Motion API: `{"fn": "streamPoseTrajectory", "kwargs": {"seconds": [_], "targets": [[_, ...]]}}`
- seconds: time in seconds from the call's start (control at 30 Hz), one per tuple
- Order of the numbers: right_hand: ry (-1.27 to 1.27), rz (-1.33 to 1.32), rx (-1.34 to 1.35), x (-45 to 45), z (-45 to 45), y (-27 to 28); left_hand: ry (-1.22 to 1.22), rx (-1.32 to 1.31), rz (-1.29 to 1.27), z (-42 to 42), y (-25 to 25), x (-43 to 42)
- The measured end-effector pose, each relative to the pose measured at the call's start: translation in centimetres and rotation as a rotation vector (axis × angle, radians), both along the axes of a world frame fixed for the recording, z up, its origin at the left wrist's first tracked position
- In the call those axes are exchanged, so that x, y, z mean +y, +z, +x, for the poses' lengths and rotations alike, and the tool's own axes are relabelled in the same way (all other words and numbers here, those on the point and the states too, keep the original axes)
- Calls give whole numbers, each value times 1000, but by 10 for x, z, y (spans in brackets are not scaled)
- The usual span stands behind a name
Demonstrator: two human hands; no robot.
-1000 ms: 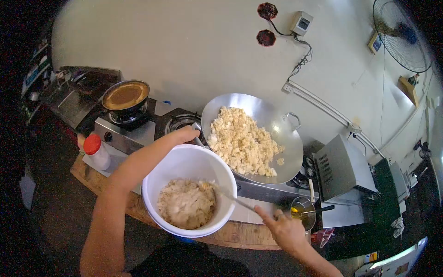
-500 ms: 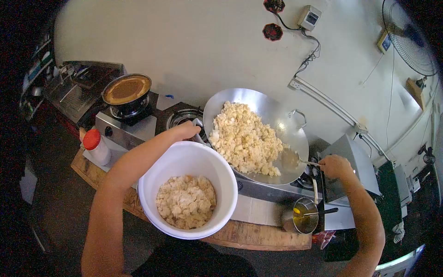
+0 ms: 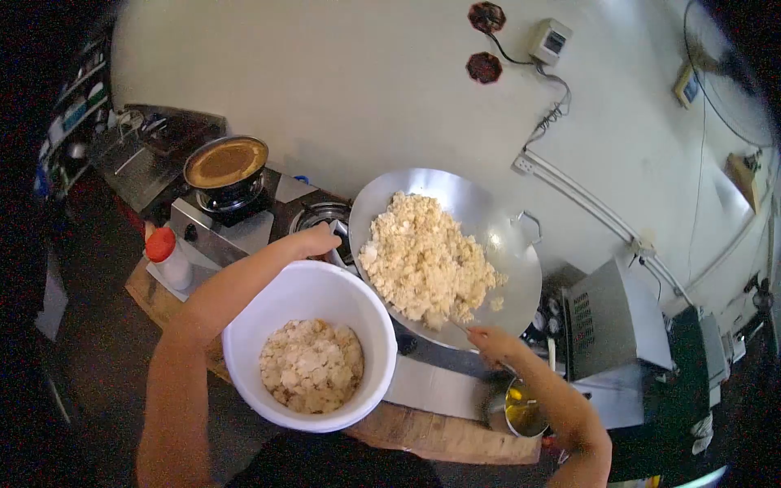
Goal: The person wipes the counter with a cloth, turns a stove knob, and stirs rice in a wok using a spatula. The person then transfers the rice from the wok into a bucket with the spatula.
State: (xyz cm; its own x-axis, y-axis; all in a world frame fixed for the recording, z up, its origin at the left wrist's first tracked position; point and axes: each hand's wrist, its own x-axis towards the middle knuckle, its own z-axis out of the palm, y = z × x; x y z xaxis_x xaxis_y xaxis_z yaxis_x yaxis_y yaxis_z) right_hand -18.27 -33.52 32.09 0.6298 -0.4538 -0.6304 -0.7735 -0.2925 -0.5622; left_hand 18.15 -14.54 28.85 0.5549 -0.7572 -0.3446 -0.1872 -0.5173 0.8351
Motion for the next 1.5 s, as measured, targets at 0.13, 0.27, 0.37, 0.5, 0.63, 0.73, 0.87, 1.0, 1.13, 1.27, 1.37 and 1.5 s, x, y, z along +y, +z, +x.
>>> {"fn": "streamPoseTrajectory", "kwargs": {"seconds": [0.13, 0.27, 0.37, 0.5, 0.63, 0.73, 0.87, 1.0, 1.13, 1.27, 1.37, 1.5], "targets": [[11, -74, -50, 9, -9, 2, -37, -232, 13, 4, -4, -2], [-79, -22, -177, 31, -31, 3, 64, -120, -51, -11, 8, 10], [-142, -35, -251, 41, -39, 0, 10, -76, -57, 0, -6, 3], [-144, -100, -247, 49, -31, 10, -154, -157, 153, 2, 25, 21], [-139, -146, -299, 52, -31, 36, -272, -91, 110, 9, 33, 42], [-67, -285, -374, 59, -32, 52, -282, -215, 70, 5, 25, 54], [30, -468, -414, 103, -43, 88, -166, -121, 13, 8, 13, 58], [238, -734, -413, 143, -57, 83, -85, 12, 36, 20, 0, 46], [489, -1056, -225, 186, -47, 76, -114, 40, 20, 18, 13, 46], [777, -1268, -109, 194, -42, 62, -57, 48, 11, 25, 7, 33], [660, -1226, -65, 193, -38, 81, -73, 52, 5, 24, 3, 29], [419, -1129, -305, 167, -41, 99, -113, 39, 27, 24, 1, 23]]}}
